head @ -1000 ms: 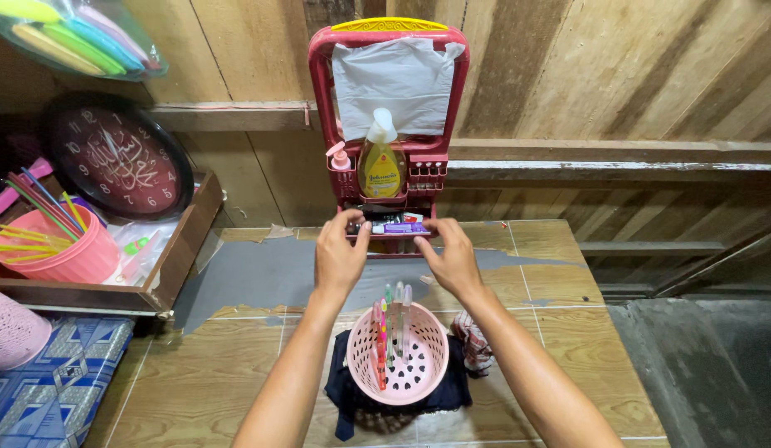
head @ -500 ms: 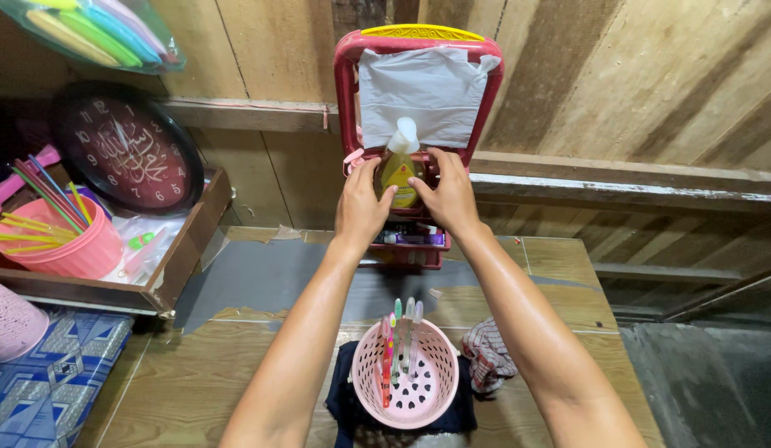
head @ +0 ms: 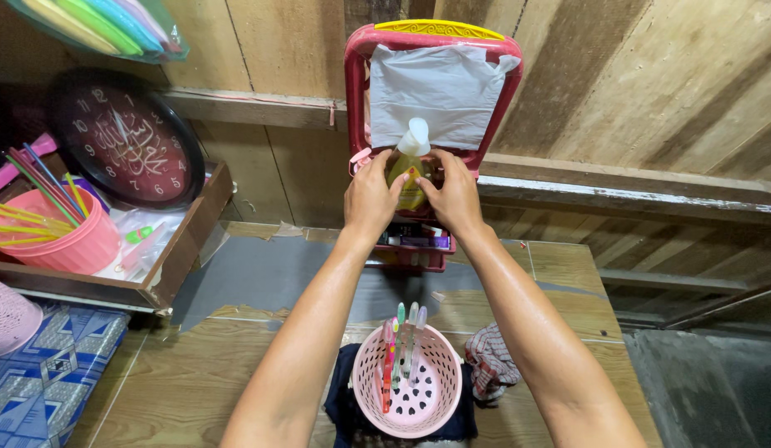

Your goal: The person takes toiletry items one at a time from a pink basket on the table, including a pump bottle, tubes, jars, and a cloth, and places them into the compartments of a red plastic bathroom shelf organizer with a mirror, arranging each item in its slot.

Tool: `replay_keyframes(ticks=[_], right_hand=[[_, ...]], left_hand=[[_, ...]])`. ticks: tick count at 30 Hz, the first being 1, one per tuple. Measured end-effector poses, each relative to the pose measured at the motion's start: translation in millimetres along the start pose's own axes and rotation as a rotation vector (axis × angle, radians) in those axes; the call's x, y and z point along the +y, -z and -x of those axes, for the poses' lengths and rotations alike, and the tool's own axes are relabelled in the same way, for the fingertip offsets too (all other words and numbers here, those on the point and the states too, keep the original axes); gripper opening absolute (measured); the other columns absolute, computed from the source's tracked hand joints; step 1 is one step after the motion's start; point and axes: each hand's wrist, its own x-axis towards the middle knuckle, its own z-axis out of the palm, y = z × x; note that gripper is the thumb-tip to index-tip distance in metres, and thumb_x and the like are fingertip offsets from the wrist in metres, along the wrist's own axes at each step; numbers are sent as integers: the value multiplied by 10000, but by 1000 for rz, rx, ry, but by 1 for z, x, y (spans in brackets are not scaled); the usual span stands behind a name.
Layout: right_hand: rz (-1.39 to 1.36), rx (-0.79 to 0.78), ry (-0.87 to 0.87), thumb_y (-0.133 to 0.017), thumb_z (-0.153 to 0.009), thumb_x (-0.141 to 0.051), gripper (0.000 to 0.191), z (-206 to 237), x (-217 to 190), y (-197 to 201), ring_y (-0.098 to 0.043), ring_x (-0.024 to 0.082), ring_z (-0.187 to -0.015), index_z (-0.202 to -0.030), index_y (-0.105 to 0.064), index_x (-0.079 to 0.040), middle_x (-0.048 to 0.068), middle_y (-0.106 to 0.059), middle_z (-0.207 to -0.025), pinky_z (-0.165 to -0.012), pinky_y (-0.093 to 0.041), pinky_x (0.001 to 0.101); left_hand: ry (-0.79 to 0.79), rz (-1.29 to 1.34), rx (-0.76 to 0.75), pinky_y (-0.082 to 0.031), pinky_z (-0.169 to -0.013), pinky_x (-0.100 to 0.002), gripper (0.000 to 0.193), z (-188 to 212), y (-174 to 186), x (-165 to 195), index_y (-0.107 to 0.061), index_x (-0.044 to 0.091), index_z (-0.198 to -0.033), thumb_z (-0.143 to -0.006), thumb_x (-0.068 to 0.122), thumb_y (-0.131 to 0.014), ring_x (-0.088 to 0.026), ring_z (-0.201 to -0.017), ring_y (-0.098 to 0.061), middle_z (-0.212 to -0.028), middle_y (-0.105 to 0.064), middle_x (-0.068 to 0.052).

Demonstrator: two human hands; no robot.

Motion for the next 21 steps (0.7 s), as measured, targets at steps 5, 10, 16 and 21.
replay_keyframes(ticks=[5, 10, 16, 21], right_hand=[[3, 44, 48, -827, -860, -106, 487, -2, -7, 8, -704, 278, -1026, -1288, -606, -31, 137, -693, -1131, -868, -558, 384], [-11, 83, 89, -822, -879, -92, 497, -4, -31, 28, -708, 246, -972, -1319, -599, -29, 121, -666, -1132, -835, -579, 355], [-63, 55, 66, -841, -875, -123, 502, 6, -76, 57, -689, 198, -912, -1314, -613, -39, 106, -652, -1121, -763, -579, 326], [-97, -27, 22, -857, -858, -161, 487, 32, -103, 78, -663, 168, -860, -1281, -646, -40, 85, -662, -1029, -744, -561, 306]], left_hand=[[-23, 33, 29, -556, -885, -430, 435, 0, 4, 10, -663, 86, -1254, -882, 275, -784, -309, -1079, -697, -1148, -740, -106], [-134, 78, 127, -549, -890, -425, 462, 4, 17, 28, -643, 41, -1280, -893, 252, -780, -307, -1075, -696, -1164, -736, -110], [-217, 103, 241, -548, -907, -418, 456, 31, 46, 55, -656, 42, -1264, -901, 273, -807, -319, -1078, -682, -1148, -727, -139], [-127, 134, 186, -533, -795, -395, 455, 70, 69, 69, -681, 80, -1257, -892, 314, -817, -258, -884, -636, -1006, -719, -97]])
